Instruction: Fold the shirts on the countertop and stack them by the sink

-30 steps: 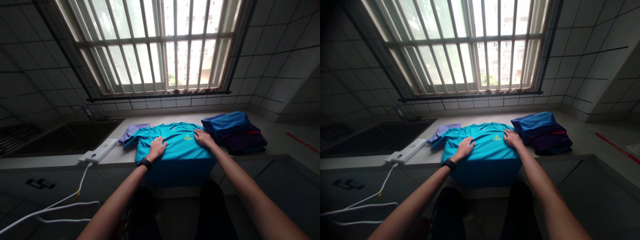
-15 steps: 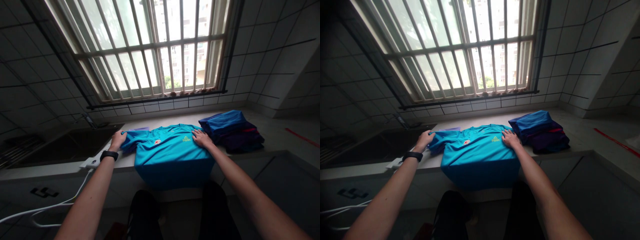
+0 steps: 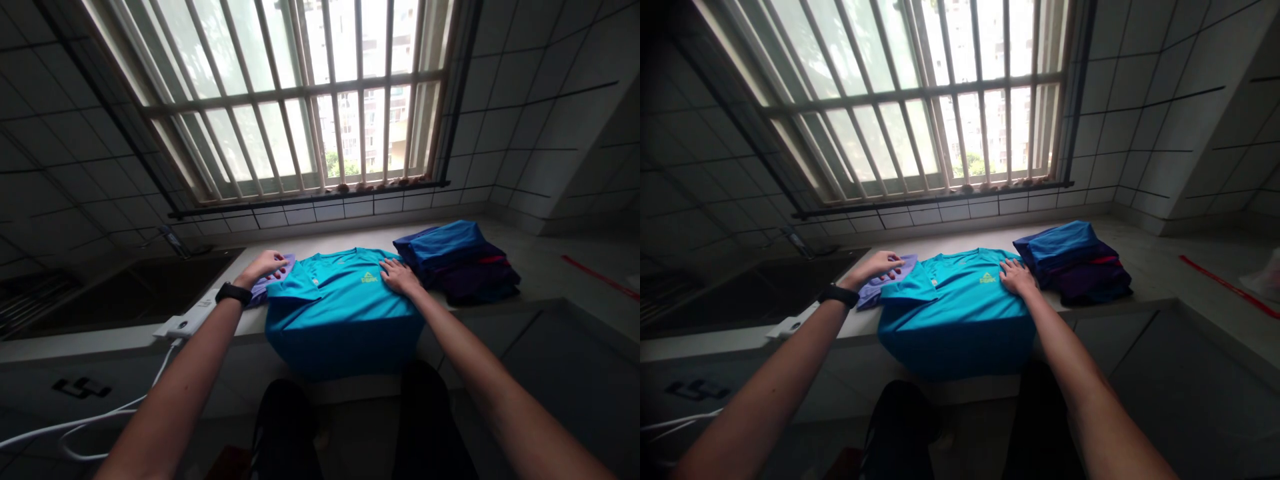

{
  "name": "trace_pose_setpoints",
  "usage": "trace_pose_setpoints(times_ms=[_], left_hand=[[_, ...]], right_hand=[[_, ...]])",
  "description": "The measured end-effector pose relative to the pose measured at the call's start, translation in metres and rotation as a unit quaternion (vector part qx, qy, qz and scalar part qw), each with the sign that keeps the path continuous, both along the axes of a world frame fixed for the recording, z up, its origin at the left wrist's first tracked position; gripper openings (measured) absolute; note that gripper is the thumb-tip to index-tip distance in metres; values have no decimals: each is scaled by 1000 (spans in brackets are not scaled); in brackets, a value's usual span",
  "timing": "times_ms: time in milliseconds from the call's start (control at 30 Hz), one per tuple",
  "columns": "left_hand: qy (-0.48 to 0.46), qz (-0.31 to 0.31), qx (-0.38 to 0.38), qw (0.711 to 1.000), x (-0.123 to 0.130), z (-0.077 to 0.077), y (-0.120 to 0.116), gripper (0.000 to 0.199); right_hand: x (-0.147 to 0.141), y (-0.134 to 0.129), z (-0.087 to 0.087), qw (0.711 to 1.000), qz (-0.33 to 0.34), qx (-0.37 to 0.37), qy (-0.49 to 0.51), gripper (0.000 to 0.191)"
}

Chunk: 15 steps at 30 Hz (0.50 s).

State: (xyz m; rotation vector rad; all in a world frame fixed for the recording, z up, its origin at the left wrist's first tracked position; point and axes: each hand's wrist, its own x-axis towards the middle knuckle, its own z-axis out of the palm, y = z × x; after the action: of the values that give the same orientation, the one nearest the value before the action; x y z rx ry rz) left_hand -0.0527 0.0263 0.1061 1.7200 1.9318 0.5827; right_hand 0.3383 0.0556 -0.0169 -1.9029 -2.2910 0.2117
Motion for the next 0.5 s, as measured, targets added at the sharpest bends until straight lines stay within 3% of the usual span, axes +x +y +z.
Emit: trace_pose_setpoints(times_ms=[167,333,433,500], left_hand=[[181,-128,24,975,14,-23,1,41],[185,-251,-27,950,38,-48,-10,38],[193,-268,-16,944,49,-56,-15,20],[191,-245,-11,950,51,-56,-14,11]], right_hand=[[-1,1,-1,1000,-1,-1,4,58],[-1,-2,2,1000,-5,-4,6,58],[-2,-4,4,1000,-3,-5,3,58],[-2,-5,4,1000,-4,-4,4,58]])
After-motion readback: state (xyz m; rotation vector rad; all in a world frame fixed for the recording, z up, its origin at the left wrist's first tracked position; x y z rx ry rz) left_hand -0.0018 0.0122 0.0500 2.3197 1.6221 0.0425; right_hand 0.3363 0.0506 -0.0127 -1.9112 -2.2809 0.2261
